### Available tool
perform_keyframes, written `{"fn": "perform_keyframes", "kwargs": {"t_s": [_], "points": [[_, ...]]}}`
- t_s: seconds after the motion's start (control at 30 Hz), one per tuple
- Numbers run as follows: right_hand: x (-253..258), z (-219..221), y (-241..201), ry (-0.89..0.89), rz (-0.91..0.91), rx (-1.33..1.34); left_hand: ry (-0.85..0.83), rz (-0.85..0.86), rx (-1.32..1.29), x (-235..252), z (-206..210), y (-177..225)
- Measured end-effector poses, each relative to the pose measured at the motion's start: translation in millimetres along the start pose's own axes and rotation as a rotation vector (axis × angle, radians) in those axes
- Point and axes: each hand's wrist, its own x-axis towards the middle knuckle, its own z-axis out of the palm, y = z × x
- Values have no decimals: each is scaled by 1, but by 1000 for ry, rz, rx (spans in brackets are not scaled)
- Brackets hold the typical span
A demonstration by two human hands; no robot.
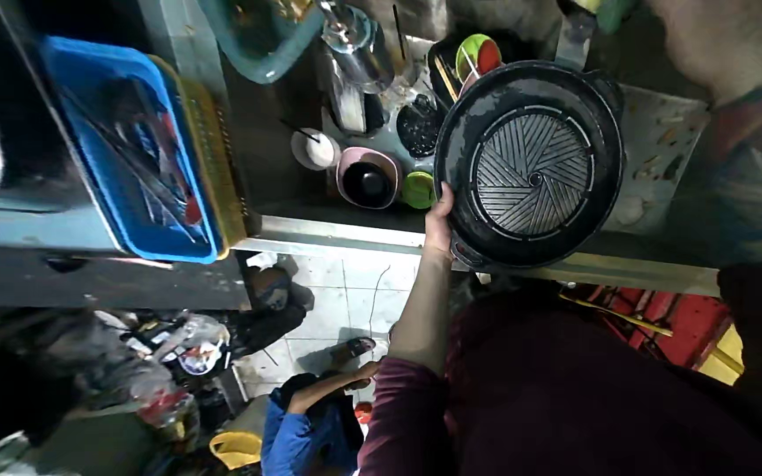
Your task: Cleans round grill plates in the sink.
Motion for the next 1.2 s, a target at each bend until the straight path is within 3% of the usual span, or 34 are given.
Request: {"fn": "perform_keyframes", "kwargs": {"t_s": [0.1, 0.2, 0.3, 0.4, 0.6, 0.77, 0.93, 1.1, 1.2], "points": [[-35, 39, 7, -133, -198, 261, -50, 7, 4, 3, -3, 1], [-63, 85, 9, -144, -226, 405, -70, 15, 13, 7, -6, 0], [-75, 112, 8, -27, -196, 255, -49, 6, 14, 8, -9, 0], [-92, 129, 5, 93, -332, 61, -53, 7, -5, 8, -11, -2], [-85, 151, -13, 47, -441, -62, -135, 88, -20, 9, -14, -7], [-118, 149, -12, -188, -717, -34, -91, 142, 125, 11, -18, -8], [-67, 130, -14, -143, -493, -38, -71, 124, 150, 8, -15, -8], [-93, 143, -17, -304, -679, 38, -77, 145, 155, 11, -16, -6], [-72, 129, -20, -214, -506, -58, -94, 145, 124, 11, -15, -7]]}}
